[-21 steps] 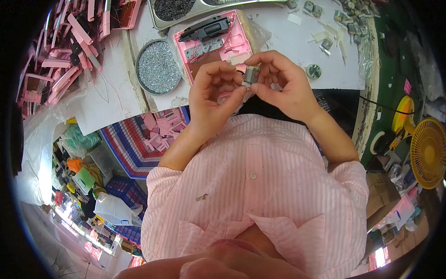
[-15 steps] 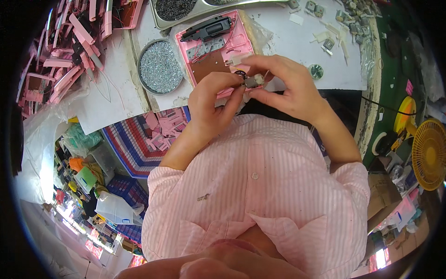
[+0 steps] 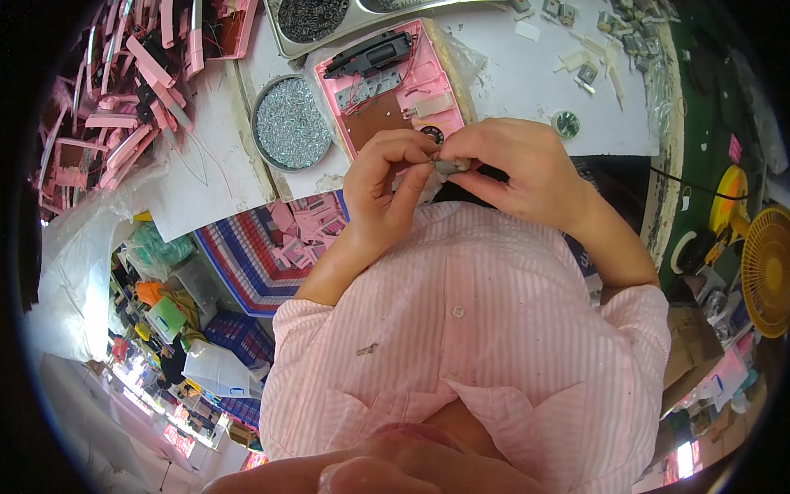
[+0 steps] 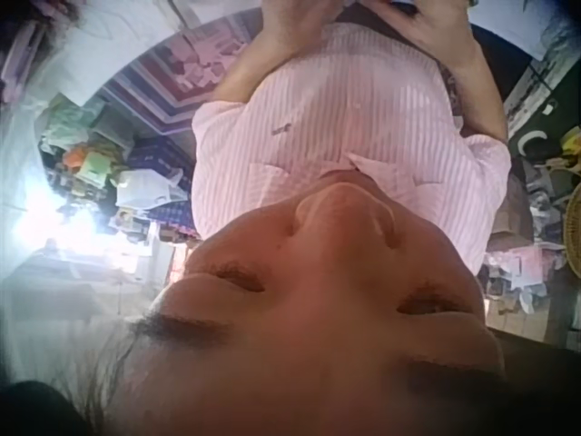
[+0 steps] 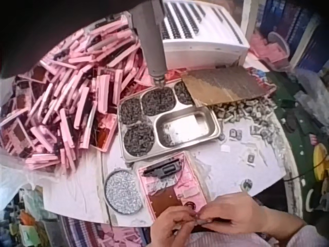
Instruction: Soldering components and assembling a small pink electronic device on a factory workbench.
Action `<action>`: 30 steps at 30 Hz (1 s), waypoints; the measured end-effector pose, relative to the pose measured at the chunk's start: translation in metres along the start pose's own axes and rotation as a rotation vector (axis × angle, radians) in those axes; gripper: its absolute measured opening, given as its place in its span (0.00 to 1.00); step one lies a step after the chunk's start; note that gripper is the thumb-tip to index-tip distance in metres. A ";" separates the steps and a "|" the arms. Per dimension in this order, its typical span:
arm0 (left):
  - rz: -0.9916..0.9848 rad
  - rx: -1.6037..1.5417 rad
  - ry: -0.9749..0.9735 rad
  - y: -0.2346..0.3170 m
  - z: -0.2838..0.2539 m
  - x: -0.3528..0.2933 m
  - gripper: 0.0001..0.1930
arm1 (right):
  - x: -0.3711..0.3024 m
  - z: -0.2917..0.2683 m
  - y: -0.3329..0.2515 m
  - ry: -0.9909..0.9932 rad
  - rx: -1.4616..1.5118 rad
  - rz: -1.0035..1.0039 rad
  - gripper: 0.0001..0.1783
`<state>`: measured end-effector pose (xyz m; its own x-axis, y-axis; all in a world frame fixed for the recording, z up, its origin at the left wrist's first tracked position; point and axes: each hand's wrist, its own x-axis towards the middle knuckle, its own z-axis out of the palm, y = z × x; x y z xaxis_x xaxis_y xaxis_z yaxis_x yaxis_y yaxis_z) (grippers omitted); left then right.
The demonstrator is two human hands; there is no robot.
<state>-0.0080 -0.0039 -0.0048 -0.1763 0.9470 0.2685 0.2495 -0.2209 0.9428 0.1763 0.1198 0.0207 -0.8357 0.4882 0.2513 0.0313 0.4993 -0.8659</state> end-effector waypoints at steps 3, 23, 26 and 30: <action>0.075 0.110 0.052 0.001 0.004 0.002 0.09 | 0.004 0.001 0.001 0.024 -0.124 -0.113 0.21; 0.147 1.026 0.015 -0.018 -0.006 0.078 0.09 | -0.001 -0.016 0.029 0.224 -0.226 -0.192 0.17; 0.193 0.849 0.055 -0.023 -0.014 0.074 0.06 | 0.009 -0.014 0.031 0.246 -0.251 -0.177 0.18; 0.076 0.570 0.212 -0.032 -0.036 0.049 0.05 | 0.025 -0.008 0.039 0.180 -0.281 -0.002 0.18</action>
<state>-0.0589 0.0409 -0.0144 -0.3092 0.8536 0.4192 0.7286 -0.0707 0.6813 0.1610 0.1577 -0.0034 -0.7263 0.5935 0.3468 0.2006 0.6656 -0.7189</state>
